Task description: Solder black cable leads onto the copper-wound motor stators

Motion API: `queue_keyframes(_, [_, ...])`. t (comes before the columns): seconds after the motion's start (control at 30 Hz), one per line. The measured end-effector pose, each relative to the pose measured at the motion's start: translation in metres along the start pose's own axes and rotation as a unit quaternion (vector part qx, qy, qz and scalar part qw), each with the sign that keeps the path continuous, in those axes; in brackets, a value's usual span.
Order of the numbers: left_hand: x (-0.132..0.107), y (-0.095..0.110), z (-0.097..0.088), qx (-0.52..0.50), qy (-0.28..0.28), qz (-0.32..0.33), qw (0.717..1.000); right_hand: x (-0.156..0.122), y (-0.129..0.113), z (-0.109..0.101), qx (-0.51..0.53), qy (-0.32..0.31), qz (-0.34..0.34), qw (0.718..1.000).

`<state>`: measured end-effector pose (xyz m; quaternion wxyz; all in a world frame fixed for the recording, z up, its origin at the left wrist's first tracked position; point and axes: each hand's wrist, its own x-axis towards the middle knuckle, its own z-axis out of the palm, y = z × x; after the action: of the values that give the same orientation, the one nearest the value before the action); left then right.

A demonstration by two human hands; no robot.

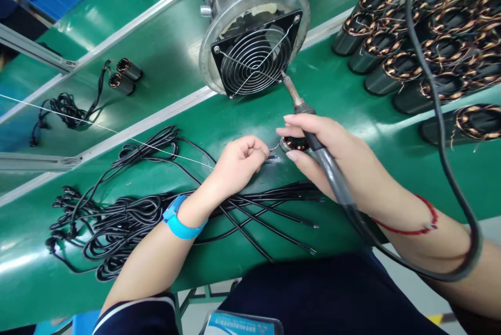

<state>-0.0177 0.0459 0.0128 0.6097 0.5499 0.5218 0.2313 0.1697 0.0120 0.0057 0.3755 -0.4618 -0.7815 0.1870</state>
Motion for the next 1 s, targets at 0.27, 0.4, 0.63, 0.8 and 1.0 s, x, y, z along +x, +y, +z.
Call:
queue_keyframes(0.27, [-0.002, 0.001, -0.001, -0.005, 0.003, 0.004, 1.000, -0.007, 0.004, 0.015, -0.025, 0.061, -0.025, 0.998])
queue_keyframes(0.4, [-0.002, 0.000, -0.001, -0.026, 0.003, 0.017, 1.000, -0.007, 0.001, 0.019, -0.060, 0.059, -0.044, 0.995])
queue_keyframes(0.63, [-0.010, -0.002, -0.002, 0.021, 0.018, 0.082, 0.996, -0.004, -0.004, 0.026, -0.017, 0.077, -0.035, 0.996])
queue_keyframes(0.8, [-0.018, 0.000, -0.003, 0.149, 0.021, 0.177, 0.973, -0.005, -0.004, 0.027, 0.034, 0.089, -0.019, 0.995])
queue_keyframes(1.0, [-0.016, 0.000, -0.001, 0.188, 0.051, 0.173, 0.966, -0.004, 0.000, 0.026, 0.059, 0.076, -0.014, 0.995])
